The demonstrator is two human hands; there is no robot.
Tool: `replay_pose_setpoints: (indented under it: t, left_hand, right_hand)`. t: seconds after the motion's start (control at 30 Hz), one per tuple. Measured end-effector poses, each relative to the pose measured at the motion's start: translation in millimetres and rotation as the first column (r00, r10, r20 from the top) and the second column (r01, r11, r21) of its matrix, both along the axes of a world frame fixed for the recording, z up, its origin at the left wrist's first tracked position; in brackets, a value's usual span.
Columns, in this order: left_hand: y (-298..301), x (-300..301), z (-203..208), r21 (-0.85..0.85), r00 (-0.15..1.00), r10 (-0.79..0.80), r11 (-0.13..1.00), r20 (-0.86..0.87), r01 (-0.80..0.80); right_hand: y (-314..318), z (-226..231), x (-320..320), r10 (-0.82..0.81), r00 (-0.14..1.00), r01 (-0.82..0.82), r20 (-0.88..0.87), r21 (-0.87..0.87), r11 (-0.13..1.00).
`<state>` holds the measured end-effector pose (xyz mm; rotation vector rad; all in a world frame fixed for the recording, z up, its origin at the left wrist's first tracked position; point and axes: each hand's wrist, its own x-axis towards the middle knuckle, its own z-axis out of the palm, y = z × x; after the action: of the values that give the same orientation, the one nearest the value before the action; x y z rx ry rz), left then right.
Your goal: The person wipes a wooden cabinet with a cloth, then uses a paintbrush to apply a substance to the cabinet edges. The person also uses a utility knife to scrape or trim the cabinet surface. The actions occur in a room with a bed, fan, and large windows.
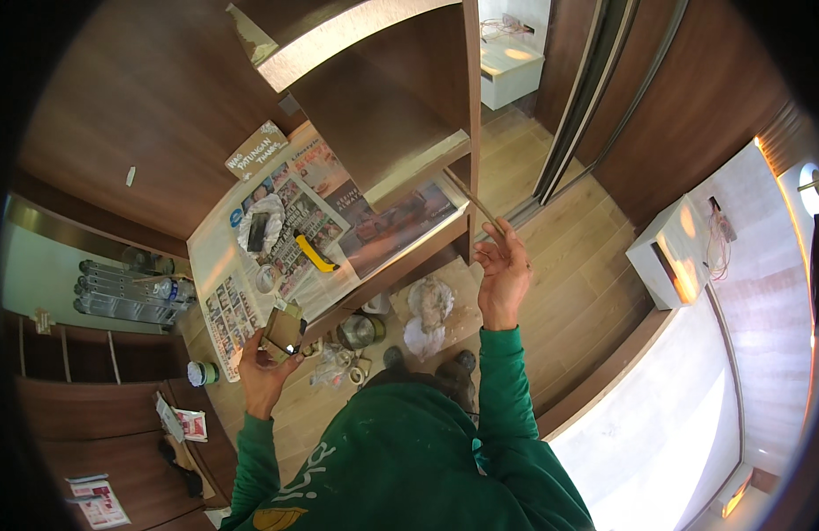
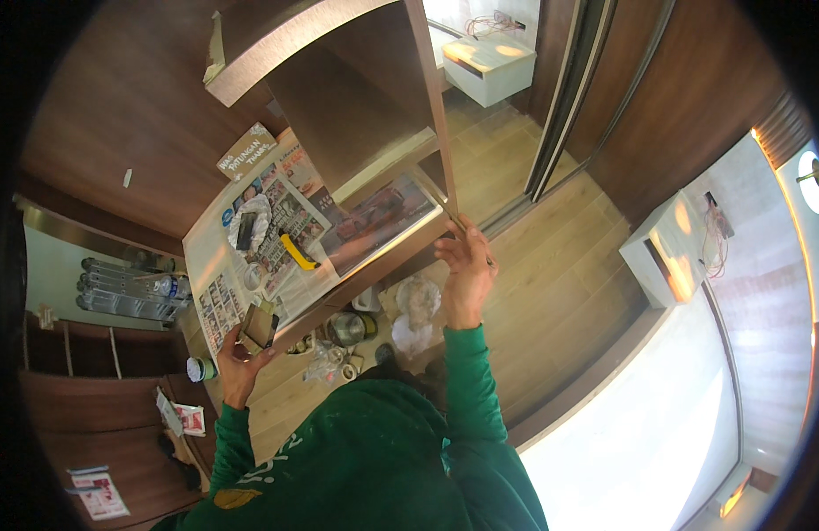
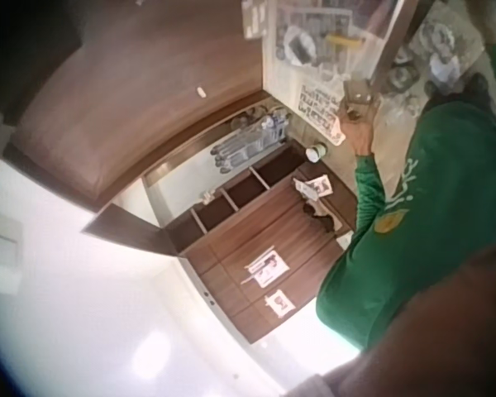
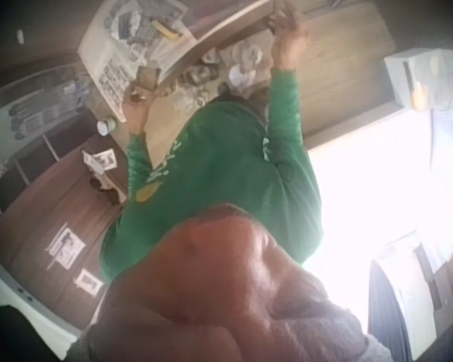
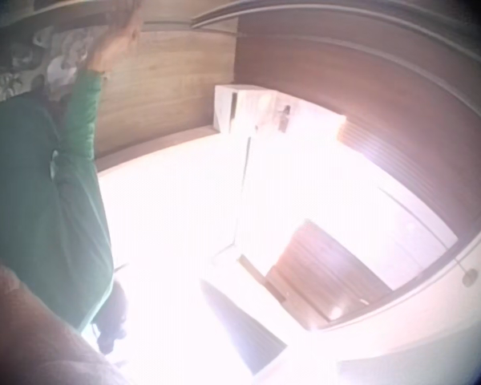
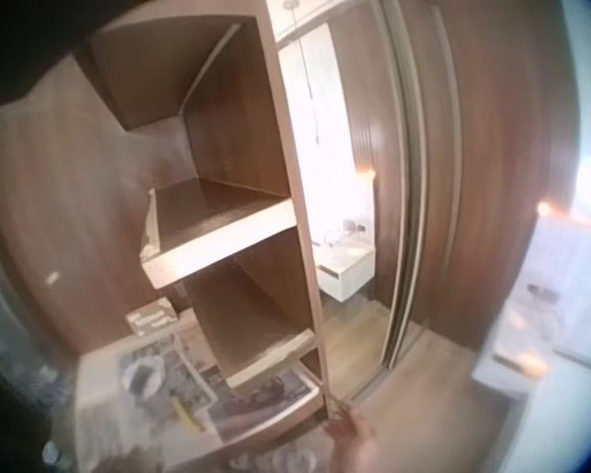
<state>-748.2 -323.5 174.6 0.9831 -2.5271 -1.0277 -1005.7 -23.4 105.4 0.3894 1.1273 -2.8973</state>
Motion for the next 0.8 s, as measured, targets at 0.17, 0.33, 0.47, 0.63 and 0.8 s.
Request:
replay_pose_setpoints:
  t: [0.17, 0.33, 0.47, 0.63, 0.8]
  left_hand:
    - [-1.3, 2.5, 3.6, -0.044, 0.995, 0.037, 0.998, 0.088, -0.033]
    - [-0.3, 1.0, 5.5, -0.034, 0.995, 0.038, 0.999, 0.087, -0.036]
    - [2.2, -1.5, 6.8, -0.041, 0.996, 0.029, 0.999, 0.084, -0.026]
    - [2.4, -4.8, 5.7, 0.017, 0.999, 0.026, 1.000, 0.048, -0.027]
    - [-4.5, -5.0, 0.4, 0.011, 0.999, 0.015, 1.000, 0.047, -0.016]
  right_hand:
    - [-9.4, -2.5, -3.5, 0.009, 1.000, -0.008, 0.018, -0.030, 1.000]
    - [-10.2, -6.6, -10.1, 0.015, 1.000, -0.015, 0.007, 0.005, 1.000]
    - [-6.2, -9.1, -12.8, -0.005, 1.000, 0.005, -0.008, -0.001, 1.000]
    - [-7.3, -9.6, -7.9, 0.041, 0.999, -0.041, 0.005, 0.014, 0.999]
    - [-9.4, -9.0, -19.0, 0.012, 1.000, -0.012, -0.013, 0.019, 1.000]
